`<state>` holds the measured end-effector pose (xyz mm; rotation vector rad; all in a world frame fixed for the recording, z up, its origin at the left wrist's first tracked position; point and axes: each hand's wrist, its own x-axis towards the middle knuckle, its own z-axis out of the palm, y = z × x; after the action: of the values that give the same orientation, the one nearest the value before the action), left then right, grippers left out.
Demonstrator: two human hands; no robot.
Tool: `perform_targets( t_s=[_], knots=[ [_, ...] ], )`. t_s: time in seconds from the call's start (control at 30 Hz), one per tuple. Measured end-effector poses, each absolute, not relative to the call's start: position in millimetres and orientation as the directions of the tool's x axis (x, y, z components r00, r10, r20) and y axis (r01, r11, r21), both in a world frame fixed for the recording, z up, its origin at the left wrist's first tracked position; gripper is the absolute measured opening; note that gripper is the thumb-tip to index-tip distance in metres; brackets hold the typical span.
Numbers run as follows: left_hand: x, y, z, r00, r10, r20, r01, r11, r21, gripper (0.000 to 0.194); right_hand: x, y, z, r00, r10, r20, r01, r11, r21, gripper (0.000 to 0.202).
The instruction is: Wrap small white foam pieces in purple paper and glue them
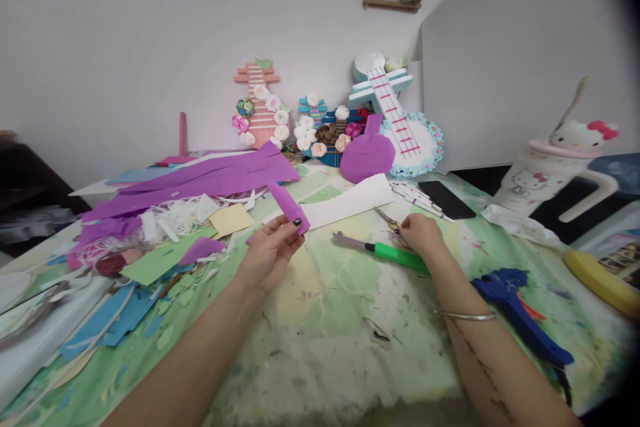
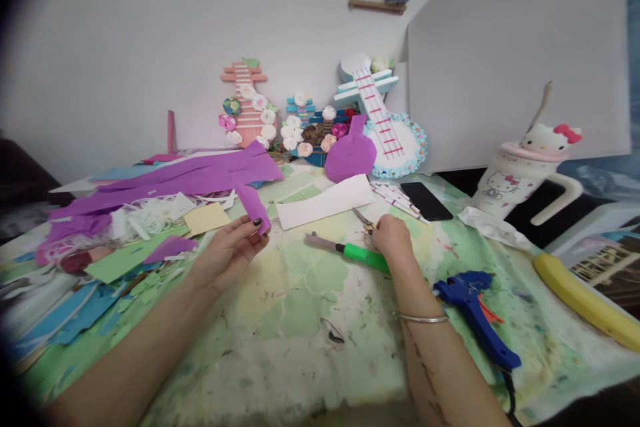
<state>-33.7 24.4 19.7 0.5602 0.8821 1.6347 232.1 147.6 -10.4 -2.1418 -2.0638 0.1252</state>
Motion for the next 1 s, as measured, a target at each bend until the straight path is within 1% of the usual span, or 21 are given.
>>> perform_targets(
  t_s=[0.1,0.23,0.37,0.5,0.63,0.73,0.8,0.83,0.87,0.9,0.93,1.0],
  knots=[
    [-32,22,21,-0.233,0.971,-0.047,-0.57,-0.098,0.816,0.022,233,149,-8,0.035,0.999,0.003,0.981,-0.034,-0.189,0.02],
    [-32,19,22,-0.174,0.984,0.046,-0.446,-0.12,0.887,0.021,237,150,-6,-0.009,0.998,-0.068,0.978,-0.005,-0.207,0.021],
    [-32,16,23,-0.097,0.99,0.104,-0.373,-0.133,0.918,0.017,241,148,-6,-0.071,0.994,-0.086,0.966,0.047,-0.252,0.021],
    [-32,17,22,-0.088,0.992,0.094,-0.339,-0.119,0.933,0.019,242,147,-8,-0.093,0.995,-0.045,0.946,0.074,-0.316,0.021],
    [-34,19,20,-0.097,0.989,0.107,-0.349,-0.135,0.928,0.015,245,148,-5,-0.038,0.998,0.048,0.91,0.054,-0.411,0.014],
    [-36,20,19,-0.104,0.988,0.113,-0.343,-0.142,0.929,0.014,245,143,5,-0.007,0.996,0.092,0.855,0.054,-0.516,0.029],
    [-37,21,18,-0.115,0.987,0.114,-0.345,-0.148,0.927,0.013,240,134,12,-0.031,0.994,0.107,0.775,0.092,-0.625,0.039],
    [-38,21,17,-0.123,0.986,0.114,-0.348,-0.15,0.925,0.013,235,127,15,-0.067,0.992,0.111,0.707,0.125,-0.696,0.045],
    [-39,21,17,-0.131,0.985,0.115,-0.352,-0.154,0.923,0.013,228,120,17,-0.131,0.986,0.101,0.563,0.158,-0.811,0.051],
    [-39,21,17,-0.138,0.984,0.116,-0.354,-0.159,0.922,0.013,221,113,18,-0.232,0.969,0.084,0.411,0.176,-0.895,0.055],
    [-39,21,17,-0.143,0.982,0.12,-0.352,-0.164,0.921,0.013,213,106,18,-0.354,0.932,0.08,0.283,0.188,-0.94,0.056],
    [-39,22,18,-0.163,0.978,0.131,-0.349,-0.182,0.919,0.014,196,92,15,-0.565,0.82,0.095,0.094,0.178,-0.98,0.057]
  ],
)
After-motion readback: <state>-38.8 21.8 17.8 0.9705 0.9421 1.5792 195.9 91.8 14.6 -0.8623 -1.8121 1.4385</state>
